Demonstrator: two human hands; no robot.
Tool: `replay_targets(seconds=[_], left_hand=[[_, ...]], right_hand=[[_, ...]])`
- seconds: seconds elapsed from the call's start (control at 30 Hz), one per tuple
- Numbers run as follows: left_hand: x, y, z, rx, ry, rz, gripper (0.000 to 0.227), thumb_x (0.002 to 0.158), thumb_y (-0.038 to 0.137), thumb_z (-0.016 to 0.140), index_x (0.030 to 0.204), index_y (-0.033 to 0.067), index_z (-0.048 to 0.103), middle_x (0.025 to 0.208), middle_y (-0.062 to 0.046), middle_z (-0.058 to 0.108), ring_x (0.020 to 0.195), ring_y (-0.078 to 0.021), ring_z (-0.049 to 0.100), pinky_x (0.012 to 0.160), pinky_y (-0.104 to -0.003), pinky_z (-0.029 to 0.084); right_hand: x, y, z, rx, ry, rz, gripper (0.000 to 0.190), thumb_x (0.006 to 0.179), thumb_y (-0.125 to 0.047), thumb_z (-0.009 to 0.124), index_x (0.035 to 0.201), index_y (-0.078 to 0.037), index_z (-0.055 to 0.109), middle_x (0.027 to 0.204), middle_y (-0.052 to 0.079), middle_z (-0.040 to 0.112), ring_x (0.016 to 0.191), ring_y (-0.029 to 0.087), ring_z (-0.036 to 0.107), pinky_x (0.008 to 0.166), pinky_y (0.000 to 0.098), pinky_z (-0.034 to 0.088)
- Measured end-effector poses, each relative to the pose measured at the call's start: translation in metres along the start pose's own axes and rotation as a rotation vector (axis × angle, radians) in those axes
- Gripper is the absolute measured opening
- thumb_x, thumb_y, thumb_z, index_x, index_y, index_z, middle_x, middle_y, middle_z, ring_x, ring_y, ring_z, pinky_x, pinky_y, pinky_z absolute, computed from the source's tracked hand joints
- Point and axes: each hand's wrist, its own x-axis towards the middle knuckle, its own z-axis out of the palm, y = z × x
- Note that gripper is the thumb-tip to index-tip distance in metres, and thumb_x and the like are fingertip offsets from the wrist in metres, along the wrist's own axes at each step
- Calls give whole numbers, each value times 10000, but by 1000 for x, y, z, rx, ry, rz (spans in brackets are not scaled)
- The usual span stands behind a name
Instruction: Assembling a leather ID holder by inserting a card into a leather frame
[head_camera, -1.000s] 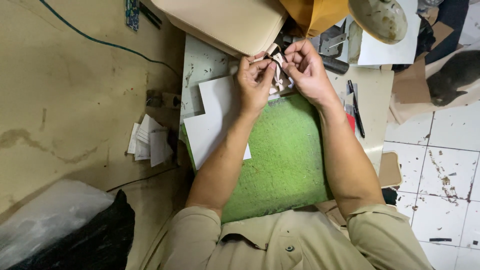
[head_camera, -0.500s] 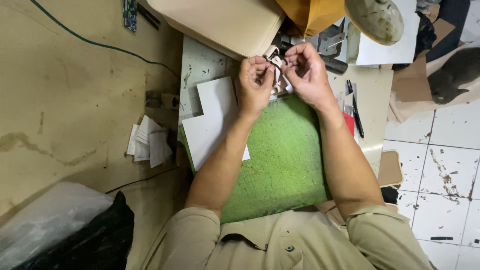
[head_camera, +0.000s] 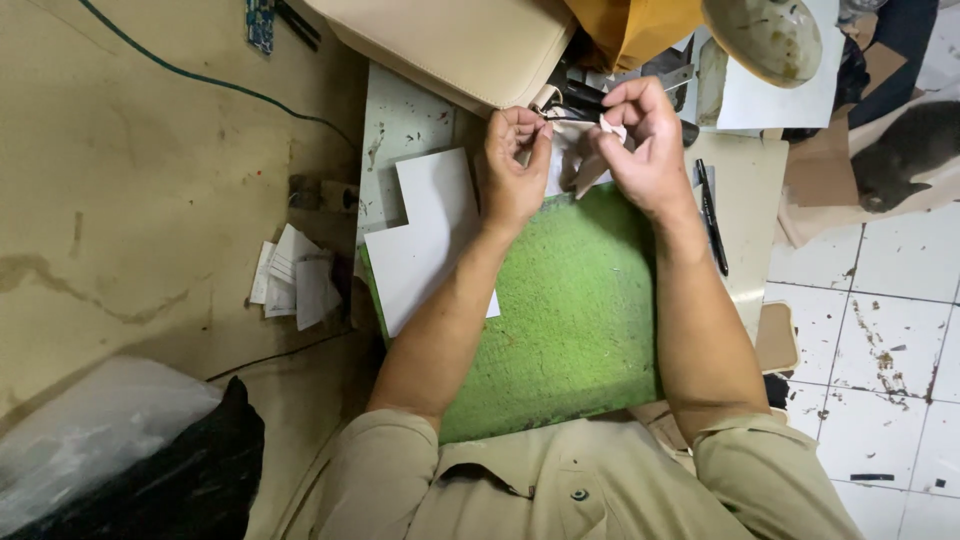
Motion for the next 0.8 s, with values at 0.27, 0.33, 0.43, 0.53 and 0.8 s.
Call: replay_targets(seconds=[0.27, 0.33, 0.43, 0.53, 0.8], left_hand=[[-2, 1, 1, -79, -30, -78, 244, 946, 94, 708, 1141, 63, 564, 1016, -117, 703, 966, -180, 702, 904, -268, 573], [-2, 2, 0, -118, -39, -100, 255, 943, 107, 722, 1142, 73, 567, 1035, -117, 702, 1002, -187, 709, 927, -270, 580], [0, 5, -2, -171, -60, -138, 274, 928, 115, 749, 1136, 68, 577, 1025, -151, 738, 965, -215, 739, 859, -291, 631], [1, 5, -3, -175, -61, -130, 248, 929, 58, 730, 1122, 62, 576, 1019, -143, 742, 937, -205, 737, 857, -295, 628], [1, 0, 0, -190, -5, -170, 249, 914, 99, 754, 1108, 68, 601, 994, -147, 770, 943, -183, 743, 870, -265, 591]], right_hand=[[5, -7, -2, 24, -135, 115, 107, 1016, -42, 575, 1101, -74, 632, 924, -12, 592, 801, 63, 538, 716, 196, 433], [6, -11, -4, -10, -149, 111, 154, 1013, -61, 548, 1122, -72, 658, 984, 7, 622, 862, 87, 552, 777, 220, 449], [4, -10, -8, 87, -197, 80, 124, 986, 28, 499, 1038, -62, 567, 963, 35, 590, 840, 118, 560, 770, 242, 494], [0, -10, -12, 142, -157, 203, 118, 1033, -97, 604, 952, -162, 548, 804, -60, 525, 672, 50, 494, 587, 186, 389], [-3, -18, -19, 381, -181, 335, 165, 1084, -275, 561, 1019, -137, 623, 849, -31, 623, 711, 66, 578, 606, 201, 493]])
